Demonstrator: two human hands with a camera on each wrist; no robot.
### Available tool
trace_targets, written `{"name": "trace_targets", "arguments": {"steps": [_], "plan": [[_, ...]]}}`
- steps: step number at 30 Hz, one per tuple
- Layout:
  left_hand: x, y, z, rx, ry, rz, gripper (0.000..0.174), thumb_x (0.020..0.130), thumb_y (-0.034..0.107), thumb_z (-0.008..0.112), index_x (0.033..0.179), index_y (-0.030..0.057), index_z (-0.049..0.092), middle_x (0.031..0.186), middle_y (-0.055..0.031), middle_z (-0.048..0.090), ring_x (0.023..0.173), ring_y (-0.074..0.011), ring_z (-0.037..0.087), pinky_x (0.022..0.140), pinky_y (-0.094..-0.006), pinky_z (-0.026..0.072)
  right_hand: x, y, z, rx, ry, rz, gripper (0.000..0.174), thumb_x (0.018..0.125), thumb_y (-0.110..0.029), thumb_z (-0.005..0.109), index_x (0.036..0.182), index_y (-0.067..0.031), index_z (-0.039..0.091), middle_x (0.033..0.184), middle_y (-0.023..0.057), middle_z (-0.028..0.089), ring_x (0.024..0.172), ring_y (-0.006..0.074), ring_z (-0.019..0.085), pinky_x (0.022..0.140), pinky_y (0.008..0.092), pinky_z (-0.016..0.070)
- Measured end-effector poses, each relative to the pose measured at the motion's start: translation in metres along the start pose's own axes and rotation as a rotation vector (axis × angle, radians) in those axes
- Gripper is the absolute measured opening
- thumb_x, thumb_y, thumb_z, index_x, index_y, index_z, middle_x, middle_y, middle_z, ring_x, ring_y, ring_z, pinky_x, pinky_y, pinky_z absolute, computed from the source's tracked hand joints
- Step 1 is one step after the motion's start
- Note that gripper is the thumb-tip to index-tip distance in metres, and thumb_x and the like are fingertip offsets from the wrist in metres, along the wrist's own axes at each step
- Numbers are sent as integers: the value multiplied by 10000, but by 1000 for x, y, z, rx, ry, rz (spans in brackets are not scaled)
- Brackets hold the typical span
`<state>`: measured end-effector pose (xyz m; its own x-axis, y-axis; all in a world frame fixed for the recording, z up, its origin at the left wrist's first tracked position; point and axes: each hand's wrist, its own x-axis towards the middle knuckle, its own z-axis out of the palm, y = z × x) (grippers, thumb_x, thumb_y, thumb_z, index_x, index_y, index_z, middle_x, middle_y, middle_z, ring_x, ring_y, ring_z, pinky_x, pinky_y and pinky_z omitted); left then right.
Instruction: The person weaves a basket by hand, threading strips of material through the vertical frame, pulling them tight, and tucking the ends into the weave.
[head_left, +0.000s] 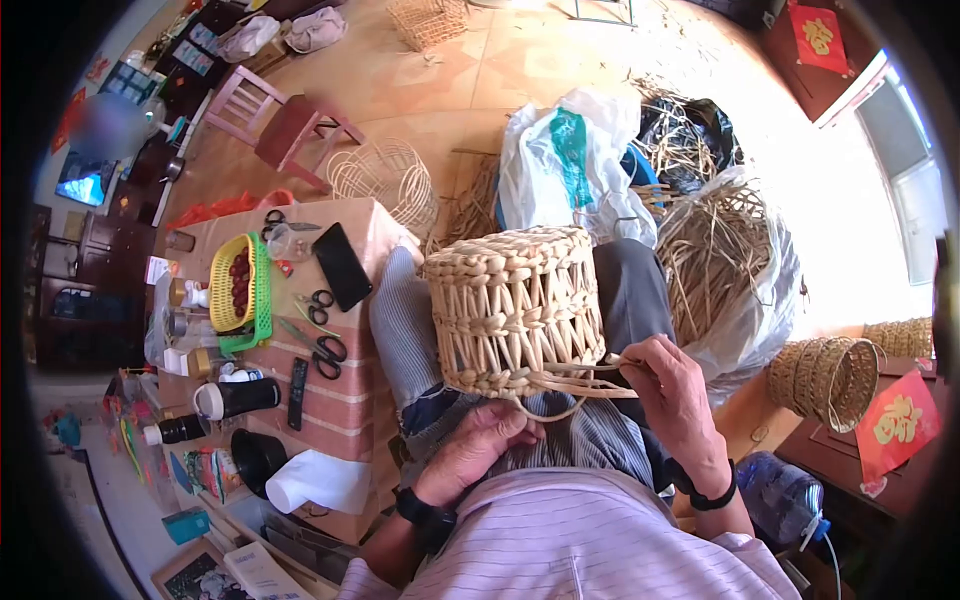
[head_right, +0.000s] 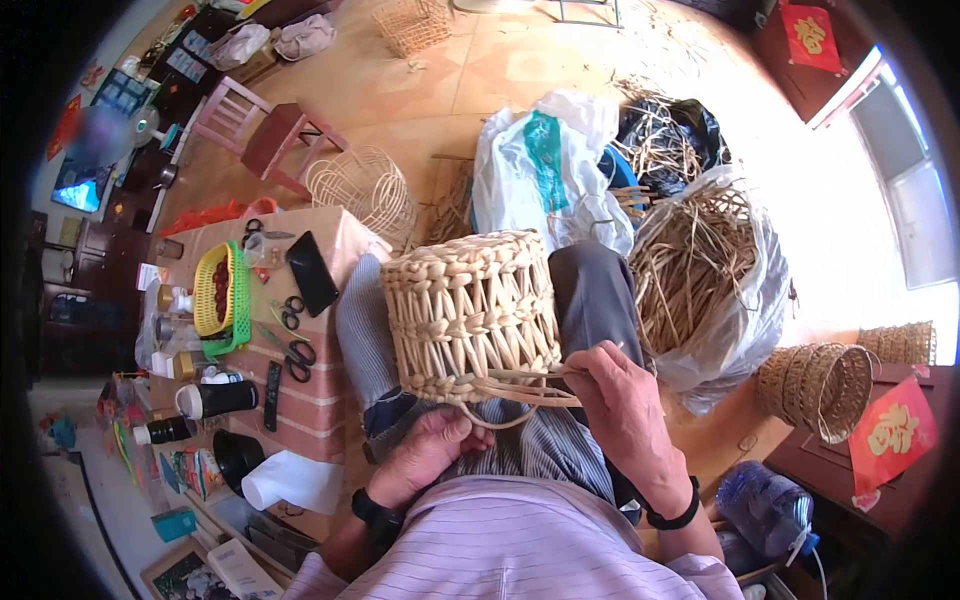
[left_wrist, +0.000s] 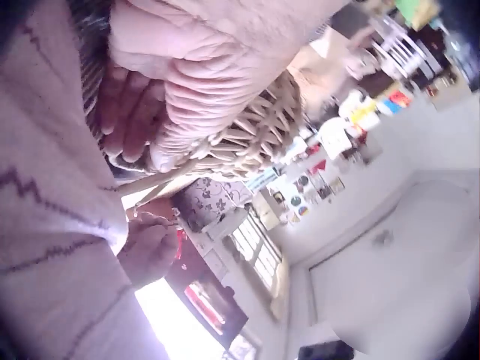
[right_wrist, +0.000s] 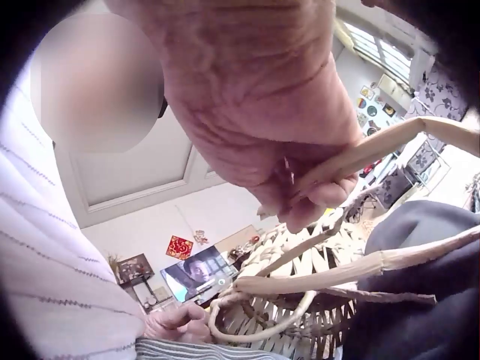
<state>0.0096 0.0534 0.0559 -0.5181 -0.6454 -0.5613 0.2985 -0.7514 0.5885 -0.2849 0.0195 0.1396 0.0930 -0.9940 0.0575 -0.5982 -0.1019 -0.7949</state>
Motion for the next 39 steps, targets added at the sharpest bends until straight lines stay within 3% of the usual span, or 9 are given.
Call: {"name": "trace_targets", "arguments": {"steps": [5,8,14,23,26,28,33,36,39], "plan": [[27,3,4,-39,81,346,645,999,278,785,1550,98,501,1480,-61,613,1363,-242,581,1150,-429,475,5,-3,9,69,2,-18,140,944,-20,728,1083,-14,721,977,147,668,855,366,698,745,431,568],[36,1,15,-325,113,292,610,980,197,797,1526,130,532,1459,-43,626,1364,-215,575,1161,-429,467,11,-10,22,54,-7,-64,142,941,-22,731,1082,-20,724,978,145,659,857,367,699,734,440,569],[37,12,38,-434,256,222,555,940,134,805,1448,152,584,1371,-26,676,1276,-185,640,1097,-411,529,19,-15,44,-34,-74,-104,122,957,-71,707,1070,-51,668,943,138,657,821,372,707,668,477,558],[55,-3,52,-397,445,442,367,997,111,686,1347,22,621,1243,-58,712,1108,-180,706,1009,-351,583,25,-20,62,43,-68,-77,140,893,-2,697,1010,-51,637,841,169,666,754,420,691,631,482,564],[63,-34,27,-419,490,311,293,1030,148,656,1287,8,662,1171,-69,730,1086,-186,713,984,-347,584,27,-19,67,18,-52,-126,151,858,16,703,982,-51,649,825,177,657,738,414,691,634,485,564],[62,-34,30,-457,477,312,278,1062,200,634,1248,2,693,1150,-86,748,1090,-194,718,935,-357,590,30,-30,64,-2,-76,-88,153,841,27,703,966,-51,659,826,175,656,726,414,685,627,493,557],[78,-53,0,-381,73,394,344,1082,256,625,1300,-7,674,1226,-98,746,1064,-220,741,860,-401,611,27,-35,60,-119,-134,-163,162,834,-45,759,968,-56,669,791,146,601,708,378,673,623,482,532],[83,-55,-1,-186,212,430,389,1088,236,628,1373,-29,630,1289,-88,700,1154,-183,676,1017,-366,539,25,-38,58,-238,-198,-186,20,913,-14,687,928,-25,680,830,181,626,730,399,673,649,492,542],[91,-64,-10,-268,189,358,391,1083,216,635,1386,-31,616,1286,-83,698,1162,-167,676,1017,-339,543,30,-47,53,-243,-216,-249,44,924,-21,674,955,-3,649,878,200,621,784,413,661,693,510,529]]}}
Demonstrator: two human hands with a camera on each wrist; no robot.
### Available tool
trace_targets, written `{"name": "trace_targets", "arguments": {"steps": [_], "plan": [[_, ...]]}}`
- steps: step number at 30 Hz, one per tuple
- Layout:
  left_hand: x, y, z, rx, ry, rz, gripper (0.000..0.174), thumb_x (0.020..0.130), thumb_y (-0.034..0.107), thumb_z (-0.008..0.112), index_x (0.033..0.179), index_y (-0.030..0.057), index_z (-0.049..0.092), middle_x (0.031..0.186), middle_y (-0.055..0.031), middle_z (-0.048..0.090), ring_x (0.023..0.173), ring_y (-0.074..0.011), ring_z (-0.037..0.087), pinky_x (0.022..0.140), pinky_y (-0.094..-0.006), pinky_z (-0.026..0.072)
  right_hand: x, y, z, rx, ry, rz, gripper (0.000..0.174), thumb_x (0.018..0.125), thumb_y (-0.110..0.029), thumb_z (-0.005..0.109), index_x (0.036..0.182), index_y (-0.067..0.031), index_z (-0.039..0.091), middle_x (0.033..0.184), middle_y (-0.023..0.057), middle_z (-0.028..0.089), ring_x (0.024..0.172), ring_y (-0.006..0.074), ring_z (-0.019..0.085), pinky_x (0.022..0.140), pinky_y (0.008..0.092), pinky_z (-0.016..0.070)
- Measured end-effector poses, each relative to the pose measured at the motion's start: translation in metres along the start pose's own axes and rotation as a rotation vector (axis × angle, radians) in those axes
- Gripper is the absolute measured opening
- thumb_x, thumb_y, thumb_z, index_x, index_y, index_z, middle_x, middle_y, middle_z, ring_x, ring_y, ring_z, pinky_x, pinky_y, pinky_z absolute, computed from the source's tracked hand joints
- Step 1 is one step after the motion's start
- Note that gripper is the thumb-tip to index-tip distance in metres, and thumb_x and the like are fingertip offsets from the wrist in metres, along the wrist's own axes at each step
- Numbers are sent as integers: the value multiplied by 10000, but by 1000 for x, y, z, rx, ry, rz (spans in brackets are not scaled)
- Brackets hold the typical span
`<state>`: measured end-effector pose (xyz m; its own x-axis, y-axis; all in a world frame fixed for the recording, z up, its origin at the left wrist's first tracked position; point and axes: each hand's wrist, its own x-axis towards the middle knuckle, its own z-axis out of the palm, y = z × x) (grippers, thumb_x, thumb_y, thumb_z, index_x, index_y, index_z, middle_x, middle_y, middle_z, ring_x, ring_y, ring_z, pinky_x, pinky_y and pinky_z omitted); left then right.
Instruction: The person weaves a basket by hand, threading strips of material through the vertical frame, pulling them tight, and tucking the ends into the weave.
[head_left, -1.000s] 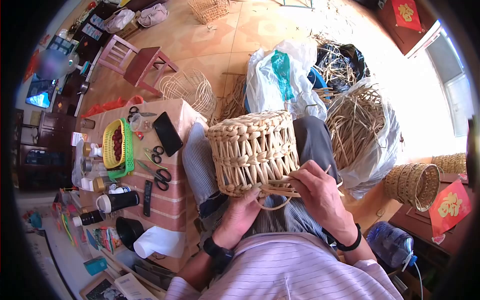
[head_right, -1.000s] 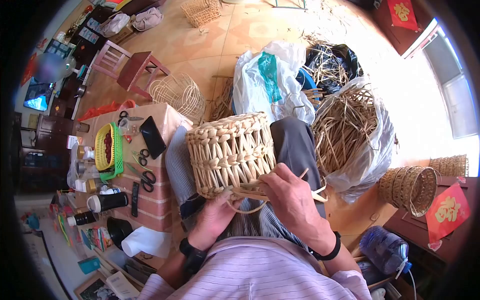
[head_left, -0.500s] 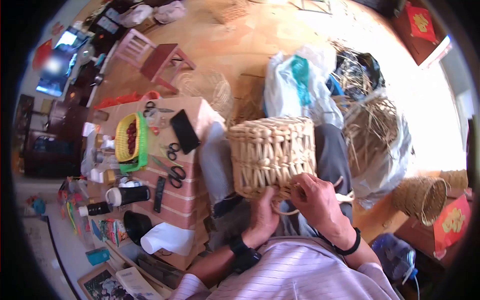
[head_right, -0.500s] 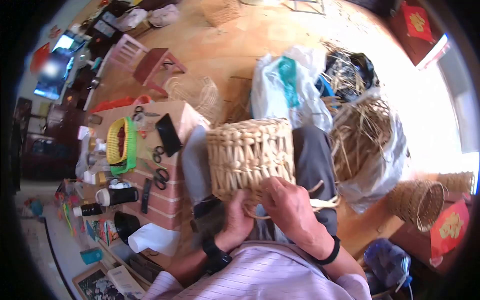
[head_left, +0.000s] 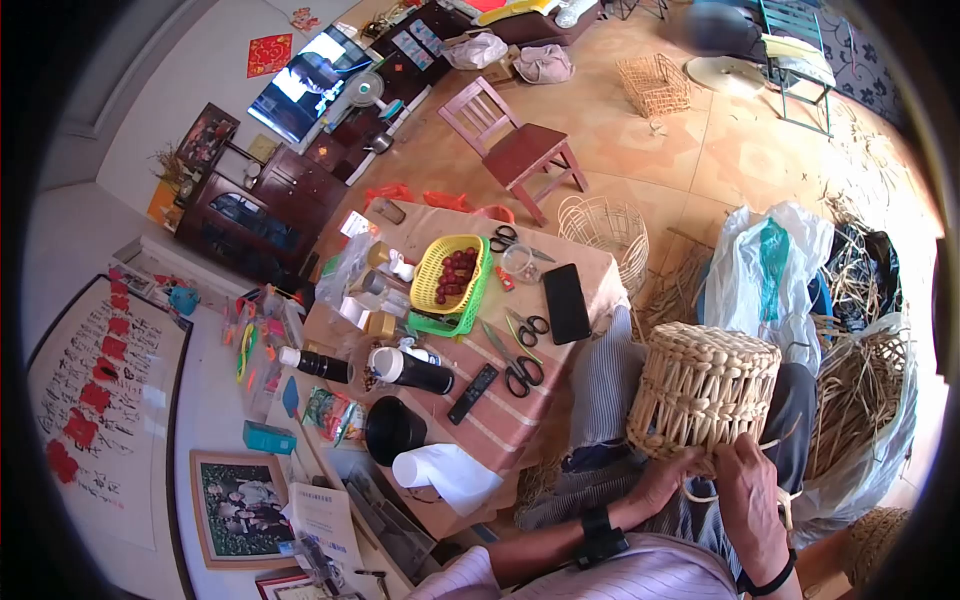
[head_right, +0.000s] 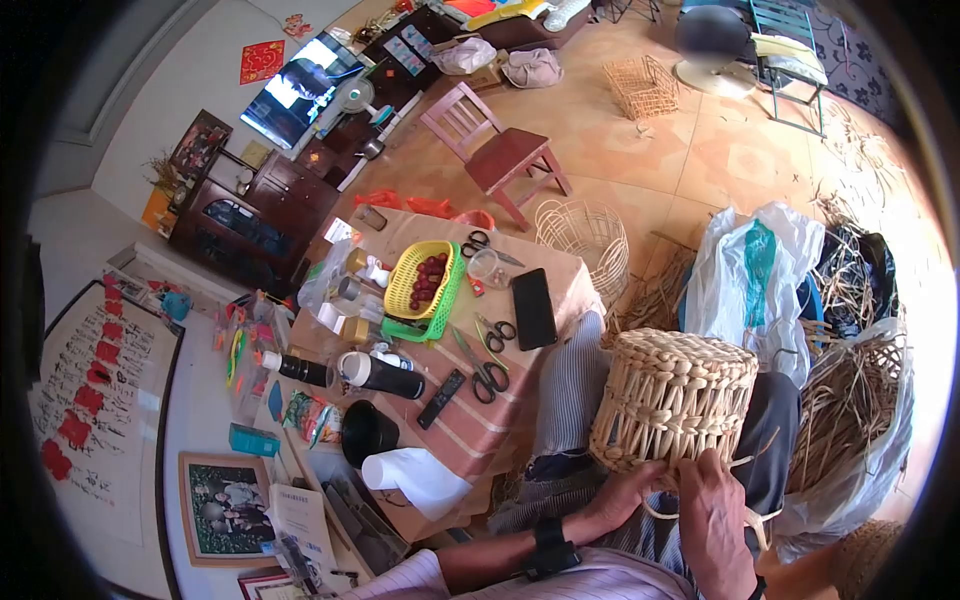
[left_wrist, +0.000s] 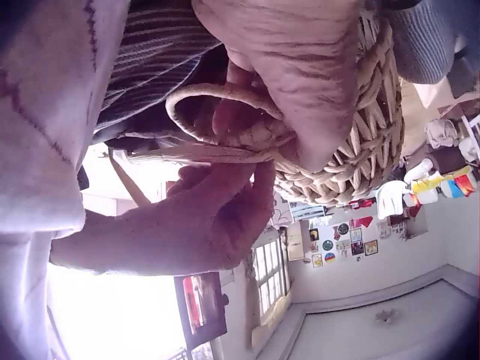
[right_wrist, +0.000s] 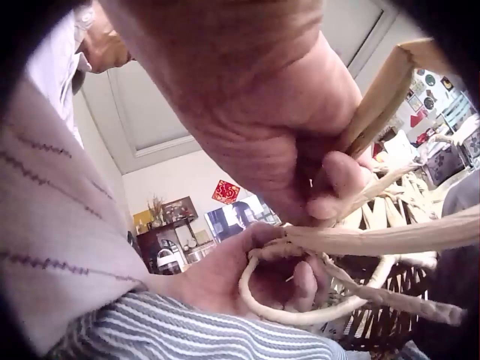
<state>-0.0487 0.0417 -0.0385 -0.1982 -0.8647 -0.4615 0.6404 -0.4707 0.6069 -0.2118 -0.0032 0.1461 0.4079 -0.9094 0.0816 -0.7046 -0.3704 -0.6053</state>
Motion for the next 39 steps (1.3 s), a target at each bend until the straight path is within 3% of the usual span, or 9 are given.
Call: {"name": "trace_targets", "arguments": {"steps": [7,18,21,30,39], "plan": [[-13,23,21,-121,-17,-46,367,1080,225,645,1362,-10,635,1283,-67,708,1185,-148,680,1057,-332,544,2,15,25,124,75,152,78,927,-11,653,987,-3,603,937,202,599,838,436,646,714,531,513],[-19,28,33,-228,94,-140,277,1070,258,669,1227,32,701,1218,-78,751,1154,-189,729,1068,-367,595,-4,9,27,208,224,152,119,892,39,699,955,-17,614,923,200,612,811,433,649,691,518,505],[-14,17,20,-270,25,-154,255,1072,254,670,1205,40,709,1171,-64,762,1140,-179,730,1041,-351,602,-4,10,28,193,231,158,131,885,37,708,958,-20,616,920,186,607,803,426,649,681,515,502],[-17,28,26,-249,40,-201,282,1073,273,679,1250,53,689,1222,-42,726,1128,-162,707,997,-337,599,-2,12,35,139,263,105,144,875,36,711,959,-32,616,901,164,571,765,407,636,651,499,506],[-13,29,29,-220,62,-138,282,1056,267,699,1197,23,689,1161,-46,743,1050,-164,730,969,-329,597,-3,10,37,45,265,116,99,863,16,723,916,-27,652,884,163,595,748,393,643,639,493,504]]}}
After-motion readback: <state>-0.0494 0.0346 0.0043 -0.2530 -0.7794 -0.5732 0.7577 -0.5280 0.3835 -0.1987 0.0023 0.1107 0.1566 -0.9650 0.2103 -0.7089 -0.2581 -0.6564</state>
